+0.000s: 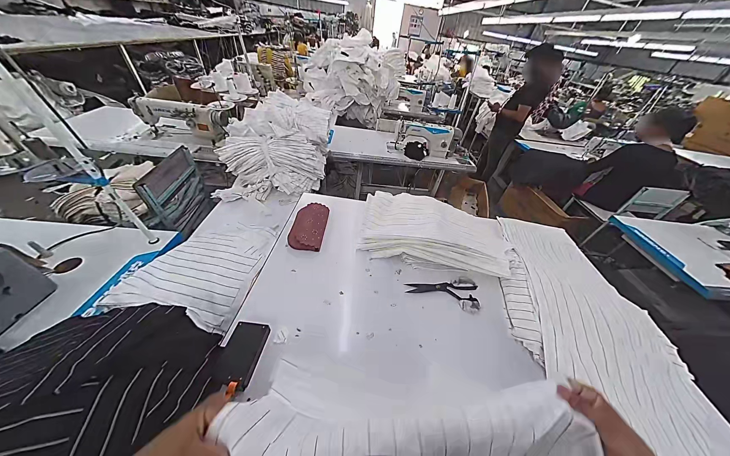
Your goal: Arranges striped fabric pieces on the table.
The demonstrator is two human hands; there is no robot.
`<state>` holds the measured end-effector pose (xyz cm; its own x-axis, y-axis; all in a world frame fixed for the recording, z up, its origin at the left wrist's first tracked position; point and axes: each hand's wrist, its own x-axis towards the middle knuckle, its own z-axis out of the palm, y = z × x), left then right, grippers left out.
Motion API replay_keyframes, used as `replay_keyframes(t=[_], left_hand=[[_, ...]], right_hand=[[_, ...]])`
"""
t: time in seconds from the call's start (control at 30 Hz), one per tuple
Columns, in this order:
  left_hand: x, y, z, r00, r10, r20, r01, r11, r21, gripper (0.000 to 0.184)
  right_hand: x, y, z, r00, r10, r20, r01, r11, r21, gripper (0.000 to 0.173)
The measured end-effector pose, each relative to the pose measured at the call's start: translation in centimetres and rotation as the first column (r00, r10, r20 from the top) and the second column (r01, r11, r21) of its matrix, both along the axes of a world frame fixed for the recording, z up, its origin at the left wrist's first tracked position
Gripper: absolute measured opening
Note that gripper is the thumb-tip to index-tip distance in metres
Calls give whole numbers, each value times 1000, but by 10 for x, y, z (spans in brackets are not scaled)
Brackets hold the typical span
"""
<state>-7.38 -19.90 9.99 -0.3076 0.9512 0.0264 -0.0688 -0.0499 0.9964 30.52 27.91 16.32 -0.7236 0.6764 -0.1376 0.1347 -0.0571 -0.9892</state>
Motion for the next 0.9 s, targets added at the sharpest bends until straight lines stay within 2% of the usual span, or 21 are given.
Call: replay_keyframes(t=[0.03,0.07,0.1,0.13,0.17,0.2,0.23,0.27,0.3,0.33,0.37,0.4,0.47,0.53,0.63,0.73,0.8,0.83,0.87,0.9], left_hand=[[-7,4,10,1000,4,29,-10,977,213,19],[-7,11,19,995,63,84,-88,938,336,29],[-4,19,26,976,172,132,-208,915,346,36],[-3,28,30,931,327,160,-359,897,257,37],[-4,35,33,871,471,142,-489,861,142,37],[-6,41,39,824,559,92,-566,821,76,34],[-11,45,47,788,611,77,-615,784,84,23],[-15,47,60,775,628,70,-631,763,141,11],[-18,48,75,801,596,59,-592,774,225,10],[-21,51,90,848,530,30,-514,805,295,18],[-26,55,104,886,463,-30,-430,843,323,27],[-34,64,116,890,444,-106,-398,867,300,32],[-55,91,138,827,503,-250,-470,863,184,47],[-81,120,151,764,592,-256,-577,805,140,54],[-111,155,169,703,694,-160,-663,719,206,48],[-129,166,188,727,680,-91,-612,703,363,43],[-123,164,197,742,669,-45,-603,695,391,38],[-112,160,197,746,666,-26,-610,698,376,36],[-110,152,184,770,638,-23,-581,716,387,37],[-114,138,163,826,560,-64,-490,769,410,39]], right_hand=[[-3,5,12,987,4,-161,-1,1000,16,19],[-5,11,22,970,61,-236,-48,997,59,35],[-8,15,30,969,97,-226,-75,992,101,48],[-12,17,35,987,67,-144,-48,990,134,43],[-15,19,38,1000,25,-18,-21,983,180,30],[-15,22,41,997,-31,72,14,976,217,18],[-15,23,46,992,-106,70,88,968,234,14],[-14,24,54,984,-177,-29,179,961,212,14],[-15,22,65,958,-229,-174,257,954,156,14],[-17,21,76,923,-239,-302,284,952,116,20],[-22,22,86,904,-230,-360,294,946,134,34],[-30,26,96,918,-229,-324,312,921,235,43],[-42,51,108,953,-260,-155,302,816,493,60],[-44,83,119,949,-301,-99,299,753,586,69],[-38,94,159,905,-346,-249,426,729,536,60],[-26,81,204,860,-317,-399,497,694,521,47],[-8,67,220,835,-317,-450,536,657,530,38],[6,56,222,843,-316,-436,528,643,555,35],[25,45,219,865,-308,-396,497,638,588,33],[45,36,213,886,-295,-357,460,642,613,32]])
